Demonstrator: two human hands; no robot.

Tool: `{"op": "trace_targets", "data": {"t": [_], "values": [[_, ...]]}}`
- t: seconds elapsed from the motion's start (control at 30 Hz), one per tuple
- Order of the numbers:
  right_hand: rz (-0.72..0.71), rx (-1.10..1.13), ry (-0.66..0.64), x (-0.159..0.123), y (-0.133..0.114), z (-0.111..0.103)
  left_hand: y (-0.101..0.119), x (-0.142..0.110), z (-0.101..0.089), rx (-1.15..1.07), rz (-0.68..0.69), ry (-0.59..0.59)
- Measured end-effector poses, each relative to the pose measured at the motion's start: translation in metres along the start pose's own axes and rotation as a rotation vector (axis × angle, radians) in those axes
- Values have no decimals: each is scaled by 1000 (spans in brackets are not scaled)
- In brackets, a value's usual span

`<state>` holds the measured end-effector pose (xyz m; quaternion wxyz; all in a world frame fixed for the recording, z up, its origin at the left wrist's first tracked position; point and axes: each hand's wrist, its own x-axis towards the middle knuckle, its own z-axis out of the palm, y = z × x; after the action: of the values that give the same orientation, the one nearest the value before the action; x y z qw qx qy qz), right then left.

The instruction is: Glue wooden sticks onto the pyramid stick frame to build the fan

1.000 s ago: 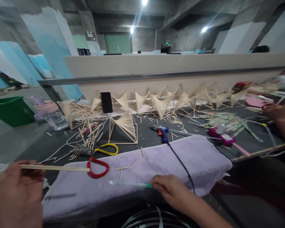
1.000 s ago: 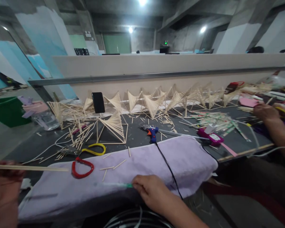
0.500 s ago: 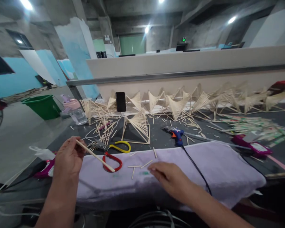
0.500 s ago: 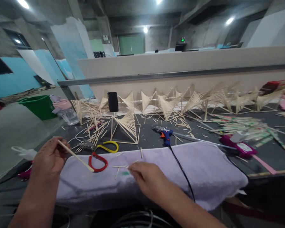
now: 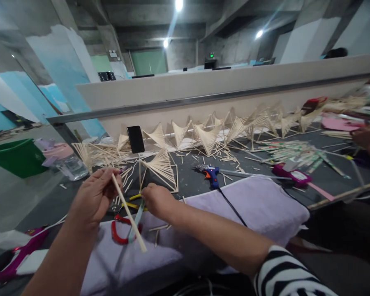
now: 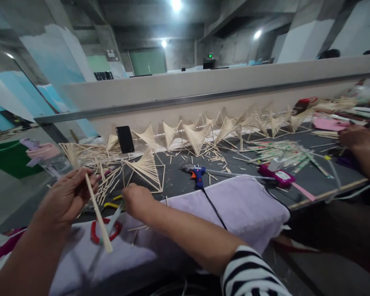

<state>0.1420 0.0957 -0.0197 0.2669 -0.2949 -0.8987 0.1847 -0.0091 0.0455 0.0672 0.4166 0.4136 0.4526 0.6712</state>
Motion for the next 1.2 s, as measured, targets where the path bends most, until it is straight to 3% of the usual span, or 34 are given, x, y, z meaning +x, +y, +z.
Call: {"op": "trace_targets", "data": {"t": [0.13,0.23,0.37,0.43,0.57,0.67,0.8,0.93,1.0,1.13,1.2], "values": [[-94,-77,48,4,9,0,-21,16,18,23,-2,-146],[-133,35,110,5,21,-3,-42,26,20,24,-2,-160],[56,355,137,9,37,-9,-61,32,12,54,-7,-118],[116,541,70,8,38,-10,-66,33,8,73,1,-71],[99,900,-159,5,27,1,-72,30,5,105,30,38],[140,1025,-251,3,20,13,-74,26,6,101,56,41],[149,982,-239,5,24,23,-75,21,7,112,32,-33],[130,851,-81,7,33,25,-77,18,3,268,-54,-218],[97,699,-8,6,33,22,-75,19,1,310,-60,-239],[-19,377,145,-1,26,9,-61,21,-4,51,-10,-200],[-7,308,212,-3,24,3,-52,19,-6,-81,9,-232]]}}
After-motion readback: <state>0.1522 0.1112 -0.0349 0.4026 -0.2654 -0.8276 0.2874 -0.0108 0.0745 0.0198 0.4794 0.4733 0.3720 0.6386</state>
